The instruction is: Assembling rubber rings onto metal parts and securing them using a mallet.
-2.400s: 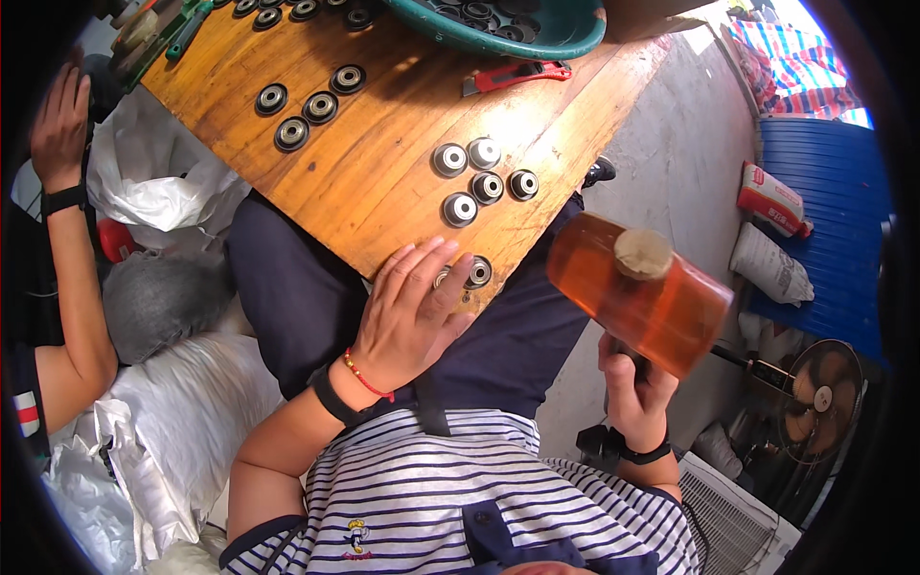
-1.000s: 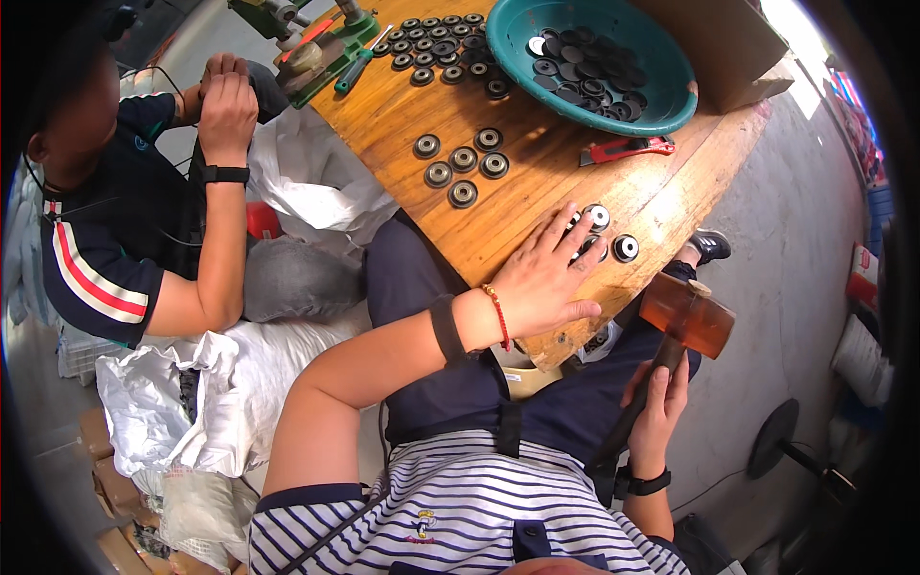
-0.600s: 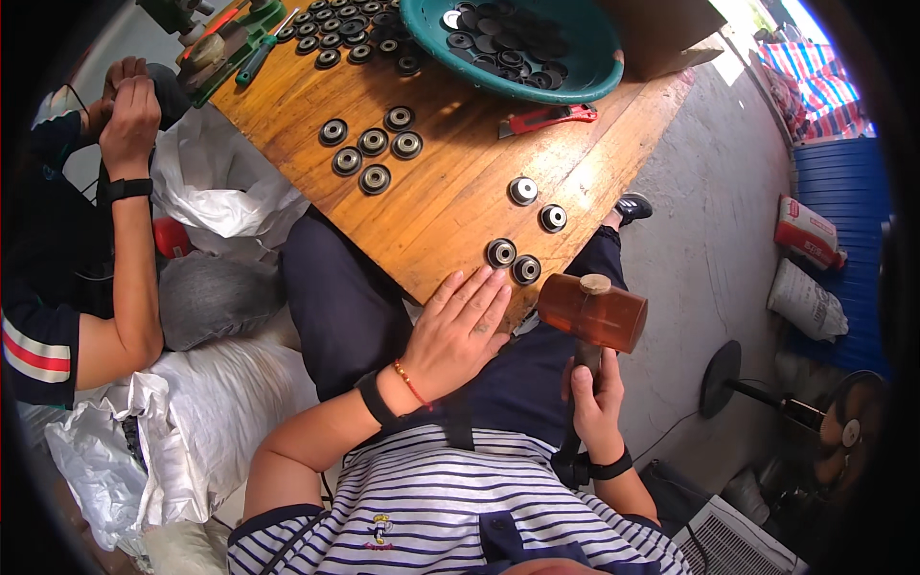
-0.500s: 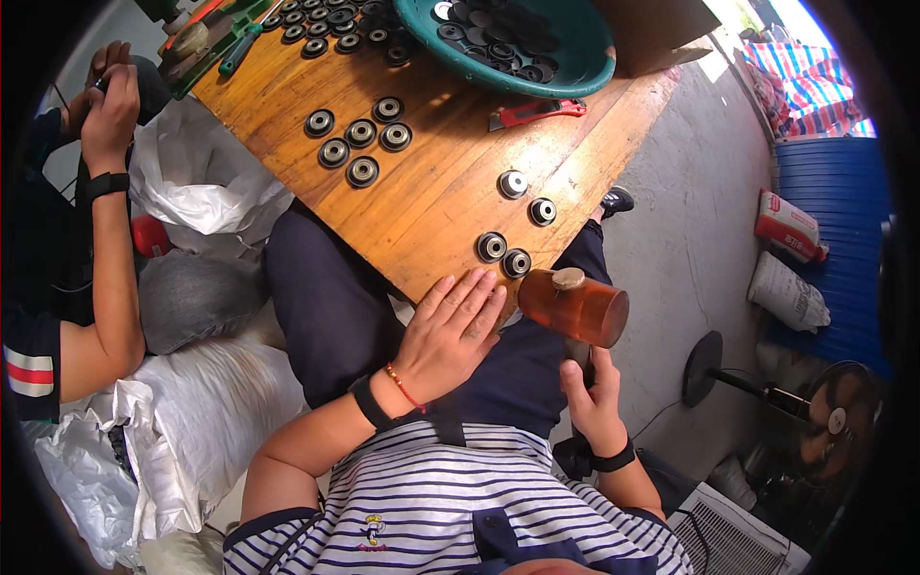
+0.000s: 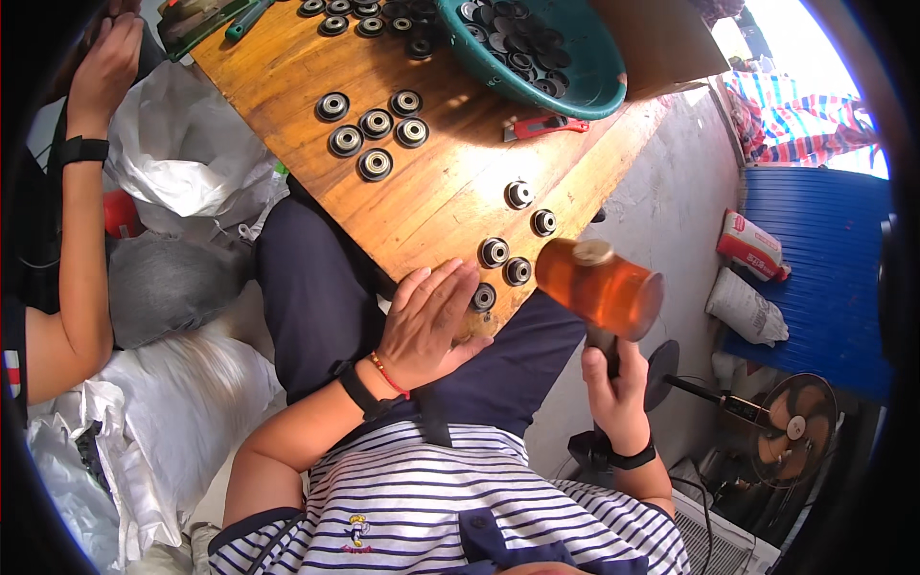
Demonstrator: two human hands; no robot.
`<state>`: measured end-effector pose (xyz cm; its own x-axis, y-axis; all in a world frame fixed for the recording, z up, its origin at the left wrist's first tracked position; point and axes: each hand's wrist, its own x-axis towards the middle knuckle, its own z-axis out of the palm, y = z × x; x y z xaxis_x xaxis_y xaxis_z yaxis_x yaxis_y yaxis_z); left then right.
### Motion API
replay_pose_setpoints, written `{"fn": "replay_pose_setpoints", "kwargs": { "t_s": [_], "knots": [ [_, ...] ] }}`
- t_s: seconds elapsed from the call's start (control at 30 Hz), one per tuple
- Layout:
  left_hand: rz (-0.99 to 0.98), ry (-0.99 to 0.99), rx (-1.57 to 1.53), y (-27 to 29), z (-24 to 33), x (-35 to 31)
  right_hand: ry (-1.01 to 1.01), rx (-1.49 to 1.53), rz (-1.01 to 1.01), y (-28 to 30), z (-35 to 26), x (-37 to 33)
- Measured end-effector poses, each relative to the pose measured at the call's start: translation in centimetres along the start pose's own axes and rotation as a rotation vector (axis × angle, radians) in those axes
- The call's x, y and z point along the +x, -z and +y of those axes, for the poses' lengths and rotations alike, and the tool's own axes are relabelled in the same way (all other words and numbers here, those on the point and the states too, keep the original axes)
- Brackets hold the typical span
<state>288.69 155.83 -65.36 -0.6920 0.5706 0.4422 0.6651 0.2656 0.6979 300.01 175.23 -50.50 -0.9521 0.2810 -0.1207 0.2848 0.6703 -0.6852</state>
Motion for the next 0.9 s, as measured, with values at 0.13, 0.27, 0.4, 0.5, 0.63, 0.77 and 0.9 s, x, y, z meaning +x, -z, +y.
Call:
{"fn": "replay_pose_setpoints", "kwargs": {
  "t_s": [0.13,0.27,0.4,0.5,0.63,0.77,0.9],
  "knots": [
    [-0.039,-0.009,0.047,0.2,1.4,1.2,-0.049,-0.104,0.200,-0.2,1.4,0.1],
    [-0.068,0.013,0.070,-0.8,2.1,2.6,0.042,-0.368,0.005,-1.1,2.8,1.8],
    [-0.029,-0.012,0.098,-1.3,1.1,1.6,0.054,-0.222,0.003,0.6,0.1,2.8],
    [0.032,-0.004,0.054,-1.0,1.9,0.7,0.179,0.064,0.121,0.6,-0.4,2.0],
    [0.044,-0.017,0.057,-1.3,1.9,2.0,0.174,-0.265,-0.067,-3.4,2.3,4.4],
    [-0.035,-0.019,0.060,-0.8,2.2,2.7,0.121,-0.132,-0.069,-0.3,0.1,5.8],
    [-0.140,-0.041,0.076,-1.8,2.7,4.6,0.017,0.282,0.368,1.7,-0.9,5.0]
  ]
}}
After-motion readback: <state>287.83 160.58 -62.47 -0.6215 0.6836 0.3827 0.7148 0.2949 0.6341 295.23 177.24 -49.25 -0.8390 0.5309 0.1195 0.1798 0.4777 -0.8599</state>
